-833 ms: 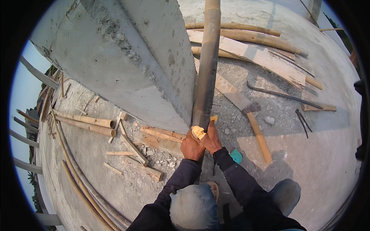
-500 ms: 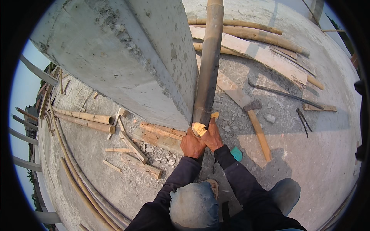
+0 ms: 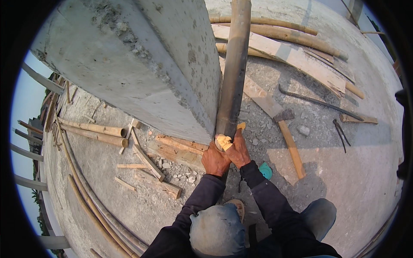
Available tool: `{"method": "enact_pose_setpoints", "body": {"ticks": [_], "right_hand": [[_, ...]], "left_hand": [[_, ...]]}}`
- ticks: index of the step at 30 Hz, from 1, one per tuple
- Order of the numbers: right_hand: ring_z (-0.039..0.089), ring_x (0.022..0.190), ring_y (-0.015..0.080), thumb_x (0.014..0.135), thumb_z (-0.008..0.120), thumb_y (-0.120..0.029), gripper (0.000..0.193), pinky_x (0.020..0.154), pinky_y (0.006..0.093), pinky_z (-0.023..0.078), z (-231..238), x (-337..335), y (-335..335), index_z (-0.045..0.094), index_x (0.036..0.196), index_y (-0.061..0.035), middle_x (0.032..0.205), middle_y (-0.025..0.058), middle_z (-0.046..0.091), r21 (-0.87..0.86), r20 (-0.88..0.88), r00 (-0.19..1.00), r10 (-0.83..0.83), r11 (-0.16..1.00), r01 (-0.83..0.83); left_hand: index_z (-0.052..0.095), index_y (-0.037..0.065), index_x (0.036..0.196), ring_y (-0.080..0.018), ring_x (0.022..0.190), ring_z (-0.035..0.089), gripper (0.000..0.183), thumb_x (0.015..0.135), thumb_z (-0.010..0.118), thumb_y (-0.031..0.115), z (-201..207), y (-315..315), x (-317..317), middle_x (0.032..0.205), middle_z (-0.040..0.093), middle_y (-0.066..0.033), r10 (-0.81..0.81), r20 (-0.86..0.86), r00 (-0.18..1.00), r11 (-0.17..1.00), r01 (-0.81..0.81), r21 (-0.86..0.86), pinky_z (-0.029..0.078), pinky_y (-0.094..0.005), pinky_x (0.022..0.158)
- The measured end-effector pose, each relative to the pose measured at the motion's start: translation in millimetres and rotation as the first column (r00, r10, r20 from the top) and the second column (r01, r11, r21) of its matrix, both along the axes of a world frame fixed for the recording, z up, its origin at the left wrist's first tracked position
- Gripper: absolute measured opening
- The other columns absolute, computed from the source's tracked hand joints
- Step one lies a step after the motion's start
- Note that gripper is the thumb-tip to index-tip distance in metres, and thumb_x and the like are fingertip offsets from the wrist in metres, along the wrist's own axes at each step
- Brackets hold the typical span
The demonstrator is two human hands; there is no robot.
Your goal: The person repeatedly strikes a long bamboo pole with a hammer while holding it against a concrete column. The person adjusts the pole's position and continues hammering along its length.
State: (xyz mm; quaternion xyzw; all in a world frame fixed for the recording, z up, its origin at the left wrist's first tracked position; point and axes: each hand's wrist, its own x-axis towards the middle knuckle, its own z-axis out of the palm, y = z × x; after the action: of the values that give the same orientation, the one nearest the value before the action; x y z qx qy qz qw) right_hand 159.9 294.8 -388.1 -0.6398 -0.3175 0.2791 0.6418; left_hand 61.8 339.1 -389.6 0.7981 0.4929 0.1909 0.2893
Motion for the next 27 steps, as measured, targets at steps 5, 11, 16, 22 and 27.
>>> {"method": "enact_pose_setpoints", "body": {"ticks": [5,11,16,22,27], "right_hand": [[0.070,0.093,0.0297,0.086,0.080,-0.027,0.062,0.082,0.0389,0.054,3,0,-2,0.046,0.123,0.0093,0.102,0.0187,0.070,0.069,-0.060,0.998,0.004,0.998,0.000],[0.071,0.093,0.0310,0.085,0.081,-0.028,0.064,0.080,0.0392,0.054,2,-1,-2,0.046,0.124,0.0094,0.104,0.0194,0.071,0.075,-0.004,1.000,-0.018,0.997,0.018],[0.072,0.088,0.0335,0.083,0.083,-0.030,0.070,0.075,0.0414,0.055,2,-2,-3,0.044,0.124,0.0108,0.098,0.0204,0.071,0.034,0.028,0.999,-0.021,0.999,0.020],[0.072,0.087,0.0373,0.082,0.084,-0.034,0.074,0.073,0.0432,0.055,-4,-3,-2,0.044,0.123,0.0122,0.095,0.0224,0.071,0.003,0.113,0.993,-0.032,0.999,0.032],[0.072,0.085,0.0399,0.083,0.083,-0.038,0.081,0.071,0.0436,0.055,-15,-3,2,0.041,0.123,0.0181,0.093,0.0257,0.070,0.023,0.081,0.995,-0.062,0.998,0.060]], "left_hand": [[0.064,-0.005,0.100,-0.0518,0.083,0.068,0.058,0.082,0.074,0.049,2,-2,1,0.083,0.068,-0.0331,0.011,0.022,1.000,1.000,-0.010,-0.005,0.053,-0.0573,0.075],[0.064,-0.004,0.099,-0.0514,0.083,0.068,0.060,0.081,0.075,0.052,0,-1,0,0.083,0.069,-0.0323,0.010,0.053,0.999,1.000,-0.009,-0.005,0.052,-0.0574,0.074],[0.065,-0.004,0.107,-0.0516,0.087,0.067,0.053,0.085,0.071,0.044,1,-2,0,0.087,0.069,-0.0324,0.005,0.041,0.999,1.000,-0.005,-0.003,0.052,-0.0552,0.075],[0.066,-0.003,0.108,-0.0509,0.088,0.068,0.055,0.084,0.072,0.046,2,-3,0,0.088,0.070,-0.0318,0.008,0.042,0.999,1.000,-0.009,0.013,0.053,-0.0547,0.076],[0.065,-0.003,0.108,-0.0505,0.086,0.069,0.058,0.084,0.072,0.050,-1,-2,0,0.088,0.070,-0.0315,0.004,0.021,1.000,1.000,-0.004,0.024,0.053,-0.0560,0.076]]}}
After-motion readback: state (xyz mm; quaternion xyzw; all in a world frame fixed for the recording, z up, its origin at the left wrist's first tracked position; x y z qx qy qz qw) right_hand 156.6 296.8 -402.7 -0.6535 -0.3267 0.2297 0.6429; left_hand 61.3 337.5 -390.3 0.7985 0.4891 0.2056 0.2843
